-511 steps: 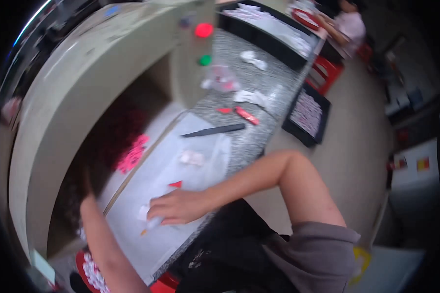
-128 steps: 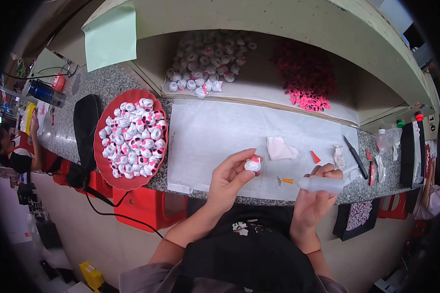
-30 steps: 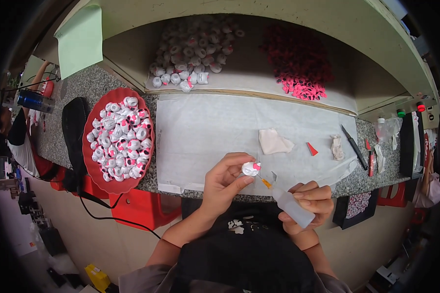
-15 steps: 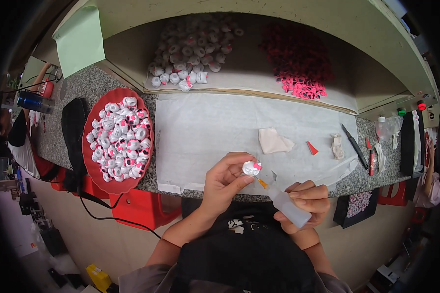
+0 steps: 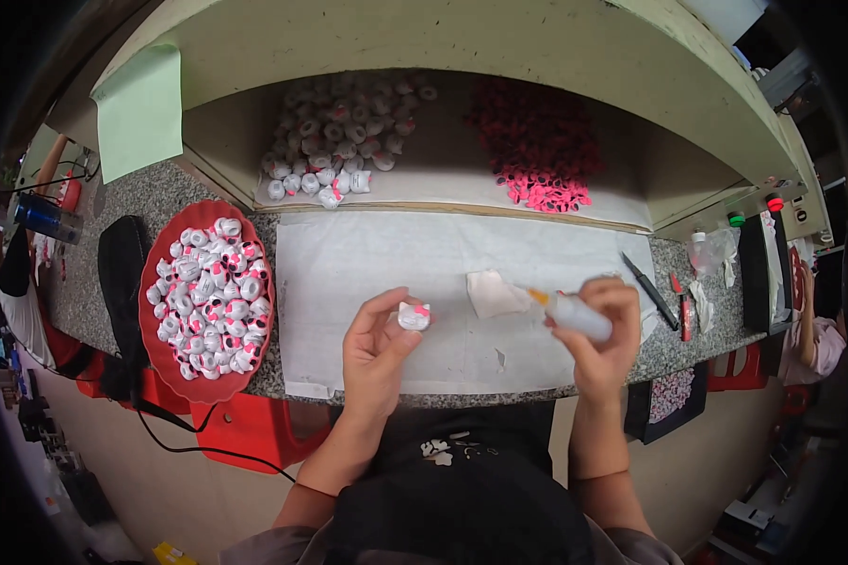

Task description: Assembling small pink and white components using a glue applicator at a workstation.

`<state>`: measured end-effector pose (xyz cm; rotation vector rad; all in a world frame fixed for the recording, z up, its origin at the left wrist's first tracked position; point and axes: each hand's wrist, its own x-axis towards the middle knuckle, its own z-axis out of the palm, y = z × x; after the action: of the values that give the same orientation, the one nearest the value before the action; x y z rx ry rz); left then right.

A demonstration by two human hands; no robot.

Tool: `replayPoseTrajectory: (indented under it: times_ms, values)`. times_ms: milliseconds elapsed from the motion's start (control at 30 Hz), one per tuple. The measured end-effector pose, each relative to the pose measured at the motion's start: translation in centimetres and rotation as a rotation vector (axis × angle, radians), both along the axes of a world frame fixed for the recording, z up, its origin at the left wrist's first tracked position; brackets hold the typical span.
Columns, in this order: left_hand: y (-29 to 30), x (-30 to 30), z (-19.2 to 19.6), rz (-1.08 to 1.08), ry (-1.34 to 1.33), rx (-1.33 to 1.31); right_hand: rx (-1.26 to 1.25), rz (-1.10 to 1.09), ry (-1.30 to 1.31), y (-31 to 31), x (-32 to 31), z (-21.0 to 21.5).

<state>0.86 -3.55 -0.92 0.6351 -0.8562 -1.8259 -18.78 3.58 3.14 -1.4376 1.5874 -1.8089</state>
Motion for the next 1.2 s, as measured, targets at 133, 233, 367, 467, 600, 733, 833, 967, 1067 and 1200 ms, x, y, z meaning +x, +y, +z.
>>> replayPoseTrajectory:
  times_ms: [133,233,367,467,600,733,833,967,1067,1200]
  values:
    - [-0.3,0.8,0.1,0.016,-0.035,-0.015,0.409,0.194,-0.126,-5.9,-3.8,0.2]
    - [0.1,1.0,0.2,-0.004,-0.044,-0.013,0.339,0.065,0.324,-10.3,-5.6,-1.0]
    - [0.0,1.5,0.1,0.0,-0.016,-0.01,0.47,0.033,0.926,-14.4,-5.7,-1.2]
    - [-0.2,1.6,0.0,-0.001,-0.03,-0.01,0.579,0.122,1.07,-15.1,-5.9,-1.4]
    - [-0.6,1.5,-0.1,-0.042,-0.027,0.001,0.51,0.18,0.943,-14.4,-5.5,-0.2]
    - [-0.4,1.4,0.0,-0.077,-0.022,-0.01,0.266,0.182,0.516,-9.9,-2.3,0.6]
    - [-0.1,1.2,-0.1,-0.101,-0.03,-0.022,0.425,0.313,0.107,-5.5,0.0,0.2]
    - [0.5,0.5,-0.3,-0.107,-0.065,0.0,0.451,0.298,-0.411,-2.7,2.5,-1.7]
    - [1.1,0.1,0.0,-0.124,-0.063,-0.025,0.359,0.287,-0.516,-1.8,3.5,-2.5]
    - [2.0,-1.7,0.5,-0.135,-0.099,-0.056,0.241,0.245,-0.654,-0.1,2.4,-2.3]
